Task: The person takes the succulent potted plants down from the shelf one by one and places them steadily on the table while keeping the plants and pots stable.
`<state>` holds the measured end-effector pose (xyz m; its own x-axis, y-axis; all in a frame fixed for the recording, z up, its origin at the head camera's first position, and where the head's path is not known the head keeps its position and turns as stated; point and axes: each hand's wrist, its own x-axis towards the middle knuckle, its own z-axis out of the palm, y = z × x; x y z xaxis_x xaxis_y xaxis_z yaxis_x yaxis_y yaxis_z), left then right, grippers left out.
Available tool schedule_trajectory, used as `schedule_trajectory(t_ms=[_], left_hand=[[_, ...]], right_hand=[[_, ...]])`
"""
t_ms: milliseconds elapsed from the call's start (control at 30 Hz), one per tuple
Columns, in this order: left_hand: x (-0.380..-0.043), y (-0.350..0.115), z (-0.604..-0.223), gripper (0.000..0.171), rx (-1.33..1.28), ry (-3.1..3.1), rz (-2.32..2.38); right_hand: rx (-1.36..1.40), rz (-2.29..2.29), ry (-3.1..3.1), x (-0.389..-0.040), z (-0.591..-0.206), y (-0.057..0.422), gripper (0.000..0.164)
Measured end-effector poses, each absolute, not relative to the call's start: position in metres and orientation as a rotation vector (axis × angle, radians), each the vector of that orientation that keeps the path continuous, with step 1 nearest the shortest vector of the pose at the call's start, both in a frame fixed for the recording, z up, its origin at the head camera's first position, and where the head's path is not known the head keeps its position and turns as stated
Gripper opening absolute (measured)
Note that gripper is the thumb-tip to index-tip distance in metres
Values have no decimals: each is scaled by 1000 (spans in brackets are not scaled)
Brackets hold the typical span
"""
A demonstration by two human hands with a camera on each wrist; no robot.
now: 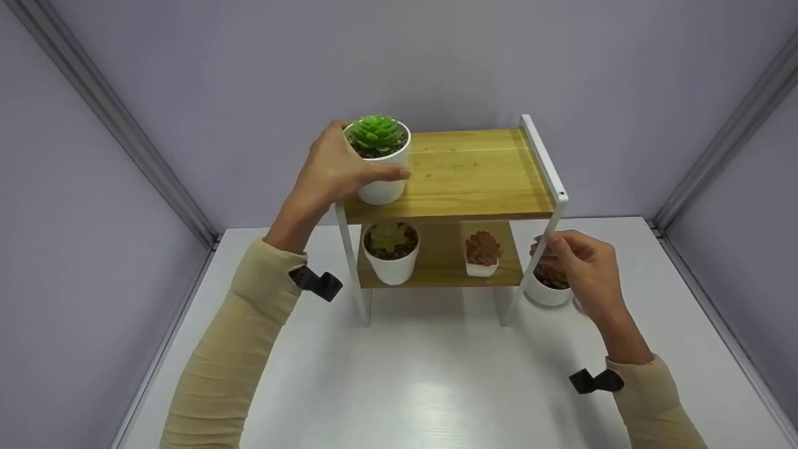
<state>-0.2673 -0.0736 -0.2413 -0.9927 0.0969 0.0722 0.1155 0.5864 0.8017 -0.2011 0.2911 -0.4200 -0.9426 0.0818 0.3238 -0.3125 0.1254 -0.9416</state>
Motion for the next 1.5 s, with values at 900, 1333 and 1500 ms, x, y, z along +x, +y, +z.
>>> schedule_trajectory(t_ms=[900, 1333, 1500], left_hand=[[-267, -69, -239, 103, -155, -2783, -1346], [-261, -67, -237, 101, -272, -2704, -1351], [-256, -65, -235, 102, -297, -2690, -1343]], right_hand=[[238, 1869, -2123, -200, -421, 291, 30], [240, 1878, -2121, -204, -423, 292, 27], [247, 1866, -2131, -204, -423, 293, 29]])
